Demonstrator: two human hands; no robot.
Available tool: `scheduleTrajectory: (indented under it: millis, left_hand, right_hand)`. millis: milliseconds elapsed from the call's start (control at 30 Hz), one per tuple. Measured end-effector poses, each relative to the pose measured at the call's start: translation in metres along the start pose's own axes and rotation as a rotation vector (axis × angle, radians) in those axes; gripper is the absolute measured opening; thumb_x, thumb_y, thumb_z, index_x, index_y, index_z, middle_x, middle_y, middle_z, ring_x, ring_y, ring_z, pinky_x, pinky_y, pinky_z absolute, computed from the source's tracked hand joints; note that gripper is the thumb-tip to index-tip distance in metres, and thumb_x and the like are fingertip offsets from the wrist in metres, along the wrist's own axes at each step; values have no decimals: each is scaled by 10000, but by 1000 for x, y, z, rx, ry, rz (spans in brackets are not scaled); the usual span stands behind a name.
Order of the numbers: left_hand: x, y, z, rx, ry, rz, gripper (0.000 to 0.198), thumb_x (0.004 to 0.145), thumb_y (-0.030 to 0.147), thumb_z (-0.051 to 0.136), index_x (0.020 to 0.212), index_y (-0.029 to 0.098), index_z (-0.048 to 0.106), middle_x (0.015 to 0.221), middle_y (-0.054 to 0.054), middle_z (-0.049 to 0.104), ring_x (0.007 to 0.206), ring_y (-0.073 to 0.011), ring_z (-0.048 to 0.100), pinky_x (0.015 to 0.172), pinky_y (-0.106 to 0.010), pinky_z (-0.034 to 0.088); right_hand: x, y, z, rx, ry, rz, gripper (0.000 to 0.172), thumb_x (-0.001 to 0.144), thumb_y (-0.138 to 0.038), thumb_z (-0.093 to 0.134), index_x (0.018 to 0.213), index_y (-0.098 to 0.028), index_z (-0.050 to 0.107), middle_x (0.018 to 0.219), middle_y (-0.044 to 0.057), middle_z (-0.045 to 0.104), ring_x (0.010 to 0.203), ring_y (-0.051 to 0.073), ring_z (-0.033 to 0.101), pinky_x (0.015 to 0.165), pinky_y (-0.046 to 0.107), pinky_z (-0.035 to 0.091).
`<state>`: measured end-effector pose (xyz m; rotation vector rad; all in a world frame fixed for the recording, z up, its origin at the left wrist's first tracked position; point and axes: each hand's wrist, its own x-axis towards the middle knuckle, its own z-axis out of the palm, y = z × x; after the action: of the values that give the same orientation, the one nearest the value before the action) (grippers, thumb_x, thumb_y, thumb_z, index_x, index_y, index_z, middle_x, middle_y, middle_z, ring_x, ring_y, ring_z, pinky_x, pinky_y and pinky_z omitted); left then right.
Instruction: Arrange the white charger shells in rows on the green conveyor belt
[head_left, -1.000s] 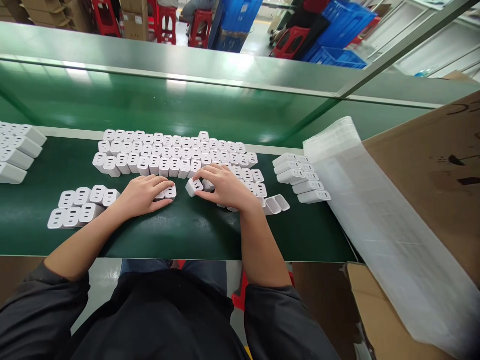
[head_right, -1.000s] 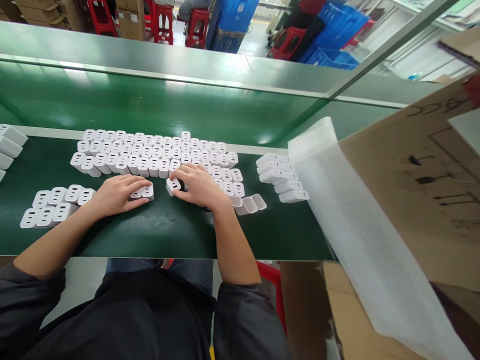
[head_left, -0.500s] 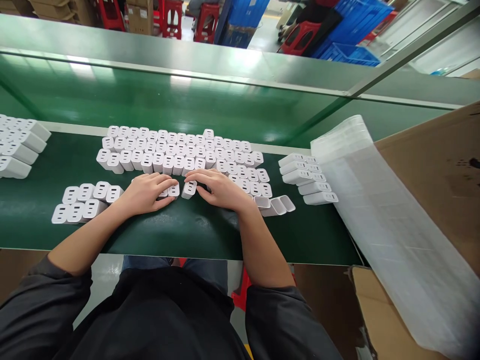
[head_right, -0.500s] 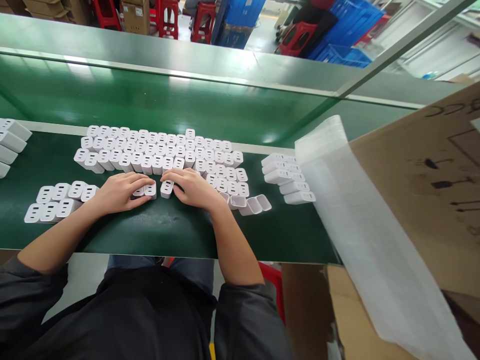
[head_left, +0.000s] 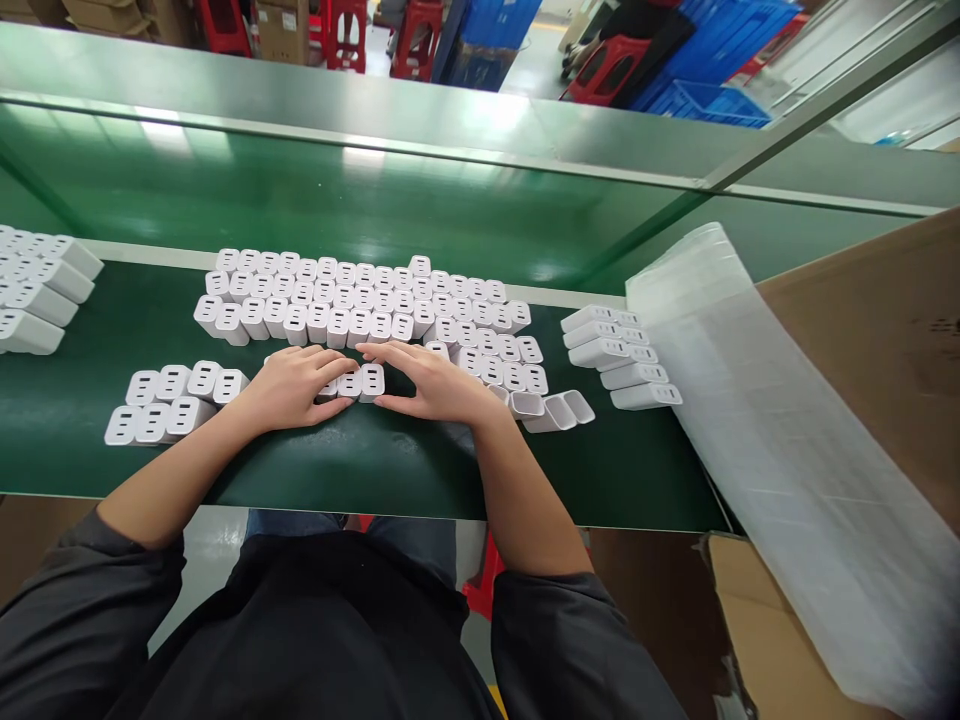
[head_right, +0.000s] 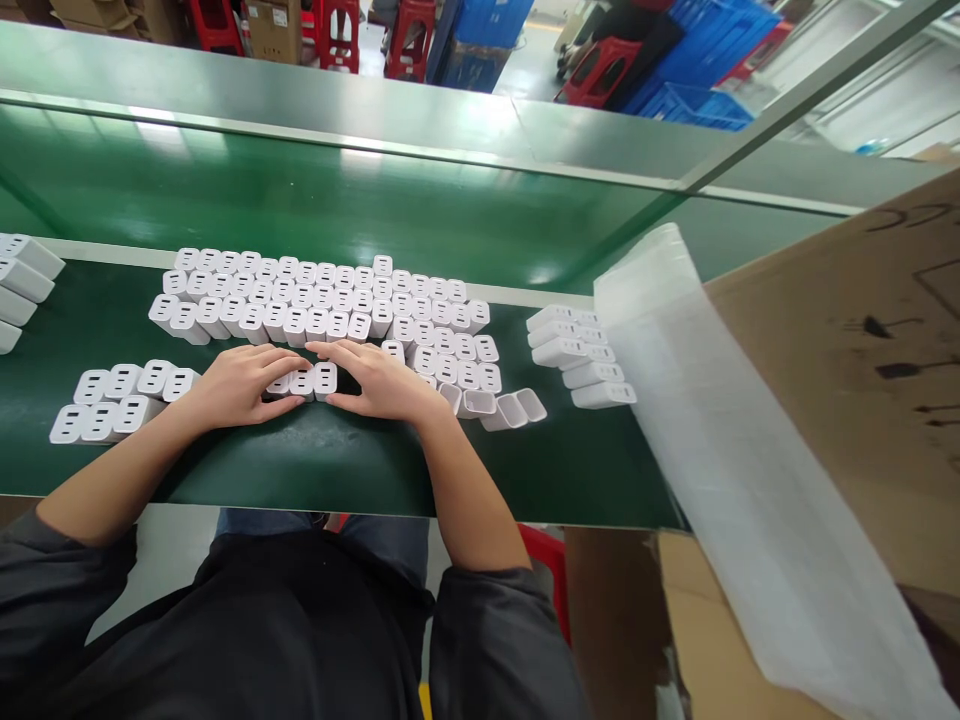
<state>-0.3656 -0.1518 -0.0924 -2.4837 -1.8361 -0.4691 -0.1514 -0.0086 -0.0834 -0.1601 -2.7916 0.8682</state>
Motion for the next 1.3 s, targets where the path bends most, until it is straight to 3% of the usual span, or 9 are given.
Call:
scheduleTrajectory:
  millis: [133,300,433,667,967,1300]
  left_hand:
    - [0,3,0,54,37,9,451,945,519,551,1250,194,621,1181,-74,720,971,-244,685,797,-367,501]
    - [2,11,4,137,123,15,547,952,575,531,1324,181,601,1227,-95,704,1022,-252,671,830,-379,499]
    - [3,17,11,154,128,9,495,983,531,503,1365,229,592,1285,-81,688,1076,-250,662,846,-376,501]
    - [3,17,15,83,73,-45,372,1001,443,498,1313,307,648,1234,-73,709,1026,-235,681,848,-381,512]
    - [1,17,15,101,98,-29,377,1019,446,453,1291,288,660,1196,-69,723,966,-212,689,823,-356,497]
    - [1,16,15,87,112,-24,372,1009,441,480,1288,278,664,1186,-72,727,964,-219,692,832,-368,507]
  right_hand:
    - [-5,-2,-14,-37,47,40,479,942,-296,541,1418,-275,494,1285,76,656,1182,262,612,1012,459,485]
    - [-18,7,-36,-231,269,302,267,921,-233,479,1098,-225,679,1036,73,708,925,241,650,883,419,482]
    - [-22,15,-39,-359,200,447,196,899,-382,593,912,-210,686,875,68,685,883,274,631,854,444,454]
    - [-18,15,-30,-318,95,364,212,866,-395,666,995,-227,679,1010,80,663,919,281,624,925,497,443]
    - [-17,4,-30,-60,-75,237,370,872,-330,641,1231,-243,636,1182,94,570,994,248,616,871,413,532]
    - [-14,5,-23,-43,-74,207,360,902,-332,606,1255,-262,591,1222,99,553,990,242,622,858,411,547]
